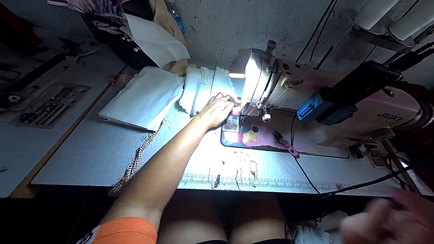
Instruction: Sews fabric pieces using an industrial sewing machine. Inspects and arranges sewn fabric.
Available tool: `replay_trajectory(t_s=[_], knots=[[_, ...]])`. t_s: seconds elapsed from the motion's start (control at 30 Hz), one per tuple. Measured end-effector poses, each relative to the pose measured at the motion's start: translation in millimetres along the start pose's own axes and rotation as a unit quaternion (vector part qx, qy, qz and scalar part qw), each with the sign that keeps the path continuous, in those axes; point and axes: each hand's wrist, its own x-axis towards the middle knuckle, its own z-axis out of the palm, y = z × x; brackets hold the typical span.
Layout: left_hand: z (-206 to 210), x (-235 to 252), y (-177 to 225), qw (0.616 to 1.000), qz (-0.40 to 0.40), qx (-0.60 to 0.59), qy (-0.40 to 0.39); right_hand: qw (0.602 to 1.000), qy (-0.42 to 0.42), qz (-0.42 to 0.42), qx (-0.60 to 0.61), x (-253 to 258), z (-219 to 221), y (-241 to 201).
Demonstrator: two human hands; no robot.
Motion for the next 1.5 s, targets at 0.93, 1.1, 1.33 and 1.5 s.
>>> replay_trajectory(t_s=[0.93,1.1,1.33,1.5], knots=[[-49.2,-19.4,21.8,0.996,-0.067,0.067,0.001,0.795,-0.561,0.141,-0.182,36.3,241.1,-136.7],[-55.8,-21.7,17.6,0.999,-0.047,0.002,-0.014,0.793,-0.565,0.142,-0.177,31.7,235.5,-128.0],[-61.8,-25.1,19.3,0.949,-0.286,0.098,-0.089,0.858,-0.451,0.193,-0.149,-14.3,144.9,-63.0],[-46.8,-70.5,64.1,0.949,-0.221,0.086,-0.205,0.91,-0.371,0.114,-0.147,-27.8,128.3,-18.8]])
